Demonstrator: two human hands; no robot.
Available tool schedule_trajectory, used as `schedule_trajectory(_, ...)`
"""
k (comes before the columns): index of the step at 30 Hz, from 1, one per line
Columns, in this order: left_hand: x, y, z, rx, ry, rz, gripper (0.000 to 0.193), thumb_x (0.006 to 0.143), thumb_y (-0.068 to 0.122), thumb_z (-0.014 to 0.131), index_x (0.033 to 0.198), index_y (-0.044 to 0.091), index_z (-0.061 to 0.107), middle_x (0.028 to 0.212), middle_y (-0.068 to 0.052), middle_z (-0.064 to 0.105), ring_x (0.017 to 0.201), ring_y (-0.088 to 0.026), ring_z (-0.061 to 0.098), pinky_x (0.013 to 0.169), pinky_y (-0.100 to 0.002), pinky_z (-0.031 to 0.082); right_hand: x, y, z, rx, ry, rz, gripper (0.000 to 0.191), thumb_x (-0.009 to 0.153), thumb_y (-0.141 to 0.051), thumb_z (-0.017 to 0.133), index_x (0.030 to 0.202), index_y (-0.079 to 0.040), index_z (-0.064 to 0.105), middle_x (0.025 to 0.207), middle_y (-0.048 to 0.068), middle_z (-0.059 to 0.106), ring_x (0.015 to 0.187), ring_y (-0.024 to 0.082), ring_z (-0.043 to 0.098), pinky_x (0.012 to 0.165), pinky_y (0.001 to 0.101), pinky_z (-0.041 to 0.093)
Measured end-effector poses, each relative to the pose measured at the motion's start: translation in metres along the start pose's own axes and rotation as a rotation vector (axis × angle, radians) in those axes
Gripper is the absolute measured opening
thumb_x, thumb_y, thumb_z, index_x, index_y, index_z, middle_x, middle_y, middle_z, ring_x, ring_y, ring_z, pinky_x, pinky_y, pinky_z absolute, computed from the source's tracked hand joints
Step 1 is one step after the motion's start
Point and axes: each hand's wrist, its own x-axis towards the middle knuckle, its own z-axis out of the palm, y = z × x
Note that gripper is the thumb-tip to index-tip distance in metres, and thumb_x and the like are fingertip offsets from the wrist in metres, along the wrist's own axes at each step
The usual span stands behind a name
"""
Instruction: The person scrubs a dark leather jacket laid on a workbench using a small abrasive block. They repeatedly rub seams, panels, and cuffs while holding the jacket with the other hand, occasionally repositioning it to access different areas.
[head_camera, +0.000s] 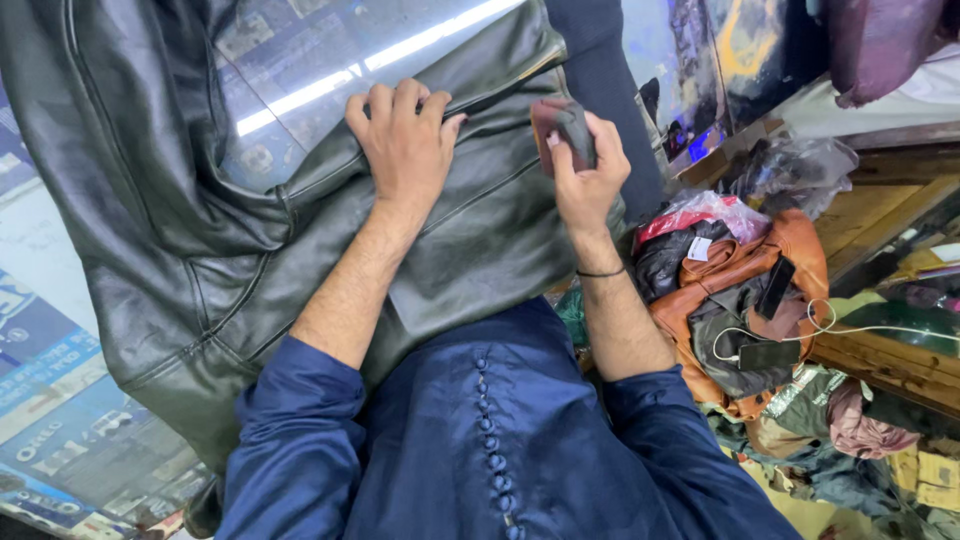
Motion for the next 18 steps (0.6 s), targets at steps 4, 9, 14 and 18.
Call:
schedule_trajectory(4,-0.008,-0.008,0.006,-0.074,0.041,0.046,0.022,0.089,0.026,0.087,0.104,0.016,0.076,0.105,0.0,0.057,0.105,-0.023,0.05,0.098,-0.048,0.031,0.008,-0.009,0.011,-0.028,0.02,-0.021,0.028,0.093,0.0,0.075,0.119,0.0,0.067,0.109,0.011,0.071,0.101,0.021,0.07,0.093,0.0324,0.056)
schedule_trajectory(9,-0.014,-0.01,0.01,-0.096,0.054,0.079,0.022,0.086,0.024,0.086,0.103,0.016,0.076,0.103,0.002,0.058,0.104,-0.022,0.052,0.099,-0.048,0.031,0.012,-0.035,0.023,-0.079,-0.041,-0.131,0.028,0.092,0.001,0.074,0.119,-0.003,0.067,0.109,0.012,0.071,0.1,0.027,0.071,0.092,0.0354,0.058)
schedule_trajectory(14,-0.014,-0.008,0.008,-0.087,0.059,0.114,0.021,0.087,0.024,0.085,0.103,0.016,0.075,0.104,0.002,0.059,0.105,-0.022,0.052,0.101,-0.05,0.032,0.002,-0.053,0.031,-0.196,-0.156,-0.295,0.034,0.086,0.001,0.075,0.119,-0.002,0.066,0.106,0.015,0.069,0.099,0.034,0.066,0.09,0.0405,0.054)
schedule_trajectory(18,-0.011,-0.002,0.006,-0.05,0.038,0.119,0.025,0.089,0.026,0.083,0.109,0.016,0.072,0.107,0.0,0.058,0.107,-0.023,0.053,0.102,-0.05,0.033,0.0,-0.048,0.022,-0.177,-0.083,-0.244,0.033,0.086,0.001,0.073,0.119,-0.001,0.067,0.108,0.015,0.069,0.101,0.03,0.068,0.093,0.0371,0.055)
